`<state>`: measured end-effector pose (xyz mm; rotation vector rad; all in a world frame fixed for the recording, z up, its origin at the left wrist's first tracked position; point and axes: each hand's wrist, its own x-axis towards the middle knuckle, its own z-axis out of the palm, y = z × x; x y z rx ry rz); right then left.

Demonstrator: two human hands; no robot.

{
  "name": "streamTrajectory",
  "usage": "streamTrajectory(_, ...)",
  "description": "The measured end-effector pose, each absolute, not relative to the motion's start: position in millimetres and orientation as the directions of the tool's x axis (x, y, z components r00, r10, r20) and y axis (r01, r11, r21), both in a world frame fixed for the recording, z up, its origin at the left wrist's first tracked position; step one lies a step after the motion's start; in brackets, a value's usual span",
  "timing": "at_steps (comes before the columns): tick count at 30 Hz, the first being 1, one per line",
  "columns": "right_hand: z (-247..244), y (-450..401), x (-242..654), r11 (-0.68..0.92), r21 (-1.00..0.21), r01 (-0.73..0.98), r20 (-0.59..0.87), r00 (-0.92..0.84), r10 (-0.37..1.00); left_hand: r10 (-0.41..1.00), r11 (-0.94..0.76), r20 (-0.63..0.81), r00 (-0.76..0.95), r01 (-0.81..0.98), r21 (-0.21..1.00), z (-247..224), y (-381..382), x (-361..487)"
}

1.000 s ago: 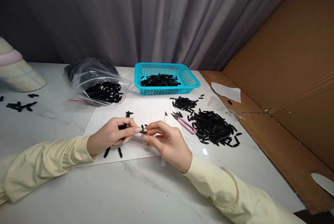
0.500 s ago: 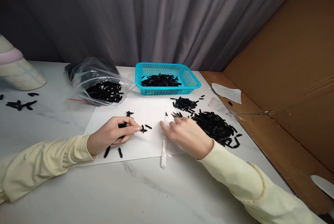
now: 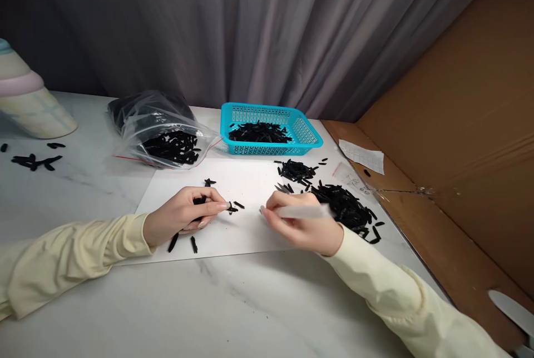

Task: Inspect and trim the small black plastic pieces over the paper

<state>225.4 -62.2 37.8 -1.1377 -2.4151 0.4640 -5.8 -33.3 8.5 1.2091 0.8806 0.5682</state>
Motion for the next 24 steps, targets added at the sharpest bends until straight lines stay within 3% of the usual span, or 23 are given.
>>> streamTrajectory(2,37,-68,224,0.353,-0.728,0.588,0.094,-0.424,0.901,0.784,0.283,-0.277,0.555,0.077,0.956,8,-33,-5)
streamTrajectory(4,36,-69,223,0.152,-0.838,0.524,-0.080,-0.393,0.916,0.785,0.283,-0.282,0.552,0.084,0.955,8,-33,-5)
streamTrajectory(7,33,-65,222,0.058,-0.848,0.526,-0.197,-0.415,0.888,0.785,0.284,-0.285,0.550,0.090,0.955,8,-33,-4)
streamTrajectory(13,43,-63,220,0.151,-0.819,0.553,-0.195,-0.516,0.834,0.789,0.263,-0.270,0.552,0.093,0.960,8,-33,-4)
streamTrajectory(18,57,-66,212,0.029,-0.889,0.458,-0.166,-0.381,0.909,0.781,0.224,-0.250,0.572,0.117,0.967,8,-34,-4)
streamTrajectory(24,41,-66,197,-0.101,-0.947,0.306,-0.207,-0.338,0.918,0.780,0.188,-0.241,0.577,0.151,0.970,7,-34,-5)
